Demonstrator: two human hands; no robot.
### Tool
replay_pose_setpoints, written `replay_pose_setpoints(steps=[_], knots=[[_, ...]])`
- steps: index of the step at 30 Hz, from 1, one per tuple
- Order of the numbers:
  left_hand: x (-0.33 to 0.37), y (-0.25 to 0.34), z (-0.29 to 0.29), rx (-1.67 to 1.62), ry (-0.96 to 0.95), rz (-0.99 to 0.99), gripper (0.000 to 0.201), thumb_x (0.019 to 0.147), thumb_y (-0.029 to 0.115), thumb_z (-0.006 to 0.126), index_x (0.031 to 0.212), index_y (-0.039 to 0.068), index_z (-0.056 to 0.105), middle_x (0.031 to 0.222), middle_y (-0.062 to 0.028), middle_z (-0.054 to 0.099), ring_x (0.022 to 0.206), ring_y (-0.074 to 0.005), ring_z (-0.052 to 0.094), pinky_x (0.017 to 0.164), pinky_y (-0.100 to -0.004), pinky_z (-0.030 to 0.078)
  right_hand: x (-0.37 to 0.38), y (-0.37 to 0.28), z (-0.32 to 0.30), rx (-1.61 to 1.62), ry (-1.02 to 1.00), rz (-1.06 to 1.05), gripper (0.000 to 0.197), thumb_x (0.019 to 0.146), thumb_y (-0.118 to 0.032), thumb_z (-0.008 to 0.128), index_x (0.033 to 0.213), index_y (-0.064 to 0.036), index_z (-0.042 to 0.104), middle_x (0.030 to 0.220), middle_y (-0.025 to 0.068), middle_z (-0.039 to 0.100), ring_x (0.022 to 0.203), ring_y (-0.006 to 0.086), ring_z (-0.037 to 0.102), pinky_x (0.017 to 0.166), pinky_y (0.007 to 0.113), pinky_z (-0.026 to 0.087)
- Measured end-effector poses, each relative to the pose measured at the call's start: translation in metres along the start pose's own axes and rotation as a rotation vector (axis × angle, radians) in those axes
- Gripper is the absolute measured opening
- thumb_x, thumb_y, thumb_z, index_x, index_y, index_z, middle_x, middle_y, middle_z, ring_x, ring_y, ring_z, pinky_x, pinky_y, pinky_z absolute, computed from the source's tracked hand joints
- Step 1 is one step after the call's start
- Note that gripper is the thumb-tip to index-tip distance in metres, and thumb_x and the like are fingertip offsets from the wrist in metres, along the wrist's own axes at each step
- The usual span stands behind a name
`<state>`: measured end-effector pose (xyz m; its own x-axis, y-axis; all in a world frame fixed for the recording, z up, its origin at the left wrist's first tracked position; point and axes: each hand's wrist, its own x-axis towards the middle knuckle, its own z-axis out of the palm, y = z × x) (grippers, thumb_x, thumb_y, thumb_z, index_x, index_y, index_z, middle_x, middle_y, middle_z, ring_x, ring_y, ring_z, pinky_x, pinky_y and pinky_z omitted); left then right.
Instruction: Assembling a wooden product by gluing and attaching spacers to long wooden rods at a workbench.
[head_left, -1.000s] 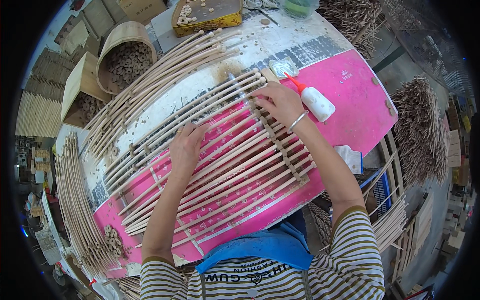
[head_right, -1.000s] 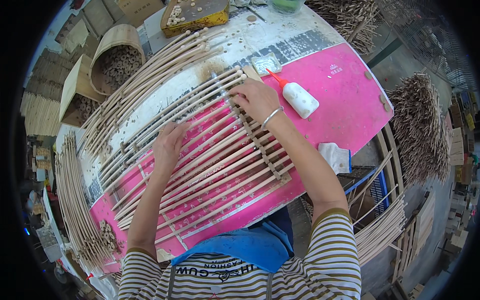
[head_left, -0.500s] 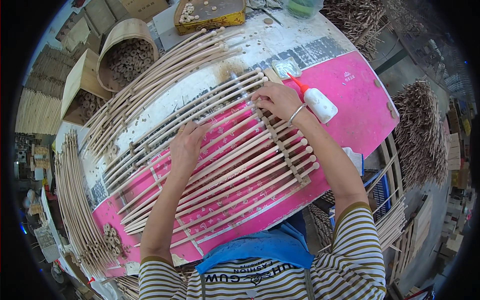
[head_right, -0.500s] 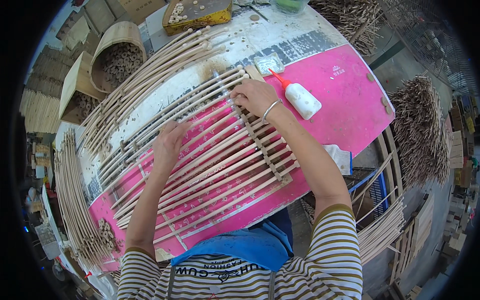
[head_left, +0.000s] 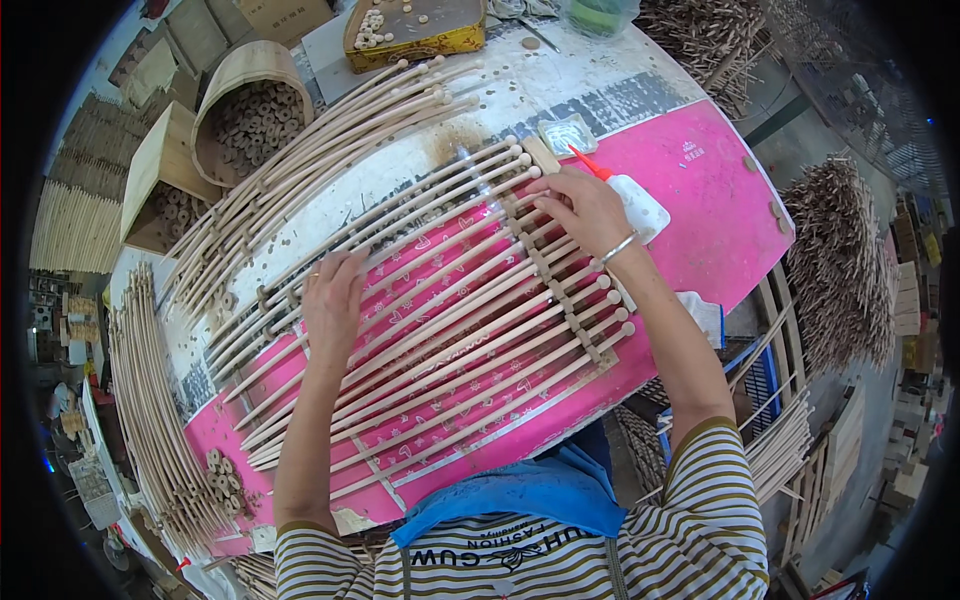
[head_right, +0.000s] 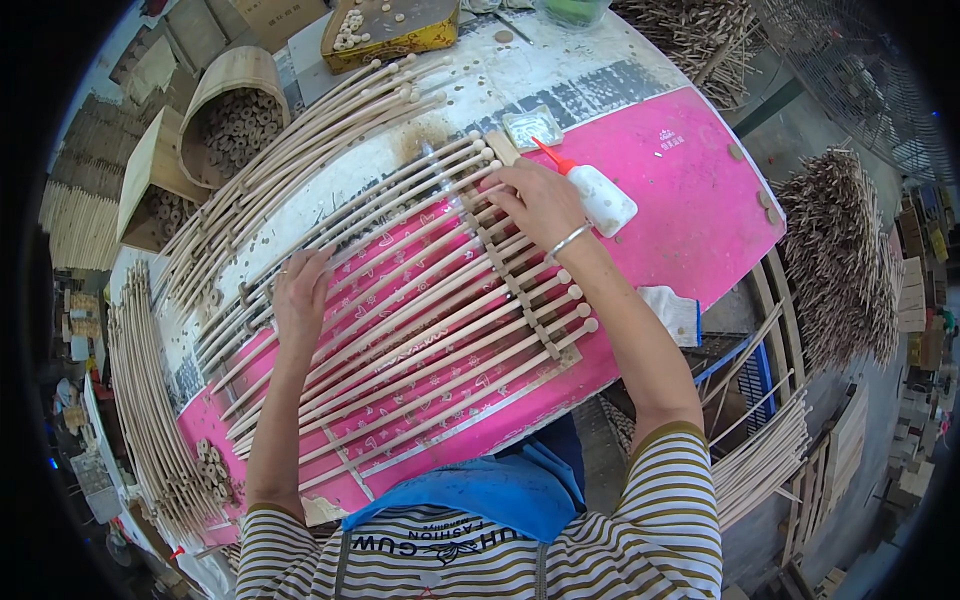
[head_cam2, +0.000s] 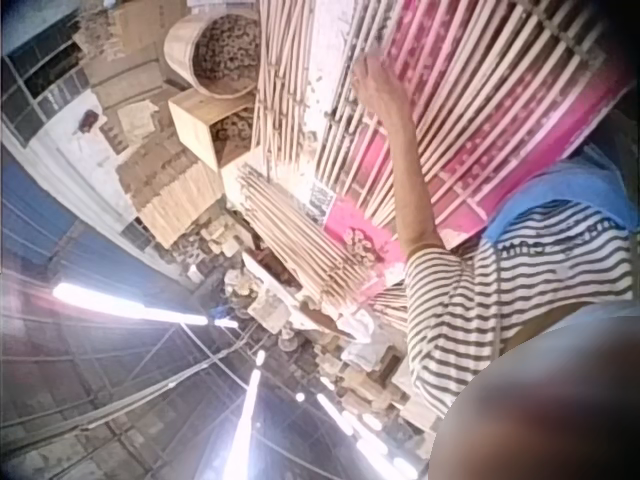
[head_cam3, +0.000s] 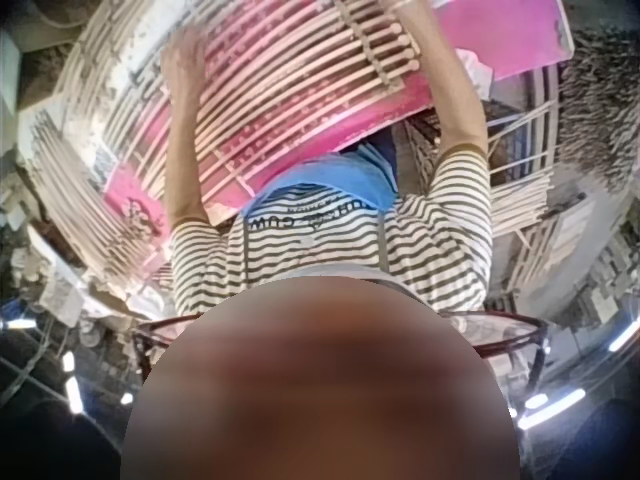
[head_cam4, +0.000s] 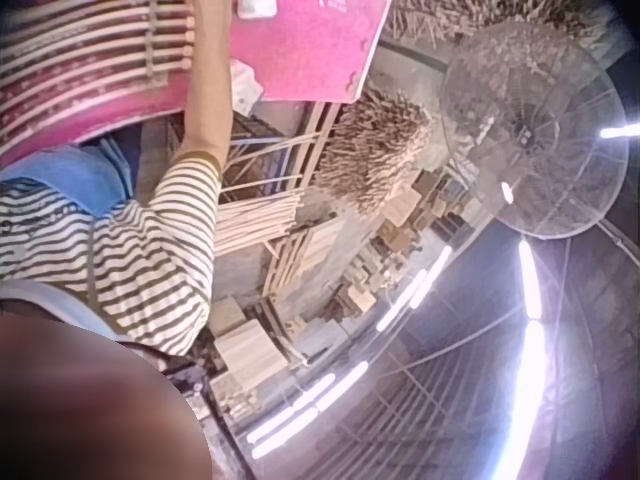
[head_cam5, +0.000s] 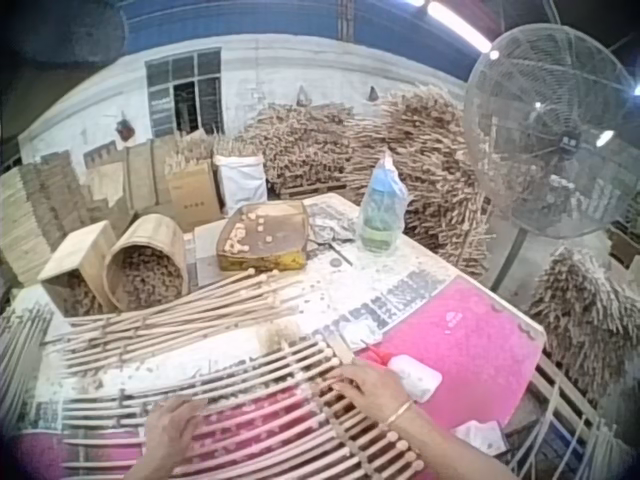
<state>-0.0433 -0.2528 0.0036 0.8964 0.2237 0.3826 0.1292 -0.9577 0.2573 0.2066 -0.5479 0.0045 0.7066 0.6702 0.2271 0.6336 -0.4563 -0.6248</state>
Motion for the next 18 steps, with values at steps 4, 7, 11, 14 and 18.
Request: replay_pose_setpoints(steps=[4,7,11,14,18], knots=[[-0.008,-0.016,-0.003,0.059,-0.064,-0.030,0.030,0.092,0.005,0.070,0.122,0.010,0.075,0.109,-0.0087,0.068,0.102,-0.0299,0.065,0.090,-0.0438,0.050,-0.021,-0.010,-0.015,0.083,0.048,0.033,0.017,0.096,-0.013,0.072,0.110,-0.0065,0.077,0.086,0.0093,0.065,0.074,0.0194,0.061,0.071,0.033,0.049],[-0.012,-0.024,0.002,0.073,-0.048,-0.020,0.029,0.092,0.004,0.069,0.120,0.010,0.076,0.105,-0.0085,0.068,0.099,-0.0299,0.066,0.088,-0.0437,0.050,-0.032,-0.024,-0.016,0.165,0.076,0.028,0.014,0.096,-0.019,0.071,0.105,-0.0097,0.077,0.091,0.0096,0.069,0.081,0.0278,0.068,0.072,0.039,0.053],[-0.015,-0.027,-0.009,0.068,-0.003,-0.029,0.027,0.091,0.002,0.069,0.116,0.010,0.077,0.098,-0.0075,0.067,0.094,-0.0296,0.066,0.083,-0.0429,0.051,-0.044,-0.042,-0.001,0.240,0.068,-0.057,0.018,0.097,-0.013,0.071,0.111,-0.0034,0.077,0.093,0.0090,0.071,0.081,0.0187,0.067,0.075,0.031,0.052],[-0.013,0.001,-0.037,0.054,0.062,0.017,0.029,0.088,-0.001,0.069,0.114,0.010,0.078,0.096,-0.0069,0.066,0.091,-0.0285,0.065,0.081,-0.0414,0.051,-0.057,-0.062,0.009,0.449,-0.051,-0.007,0.025,0.102,-0.018,0.070,0.121,-0.0035,0.075,0.097,0.0059,0.073,0.084,0.0130,0.068,0.078,0.029,0.054],[-0.033,0.036,-0.070,0.099,0.066,0.175,0.035,0.083,-0.001,0.069,0.115,0.011,0.078,0.095,-0.0065,0.063,0.089,-0.0256,0.063,0.080,-0.0393,0.051,-0.060,-0.107,0.043,1.192,-0.269,0.396,0.045,0.107,-0.031,0.065,0.143,-0.0048,0.063,0.090,-0.0004,0.069,0.073,0.0041,0.059,0.062,0.020,0.047]])
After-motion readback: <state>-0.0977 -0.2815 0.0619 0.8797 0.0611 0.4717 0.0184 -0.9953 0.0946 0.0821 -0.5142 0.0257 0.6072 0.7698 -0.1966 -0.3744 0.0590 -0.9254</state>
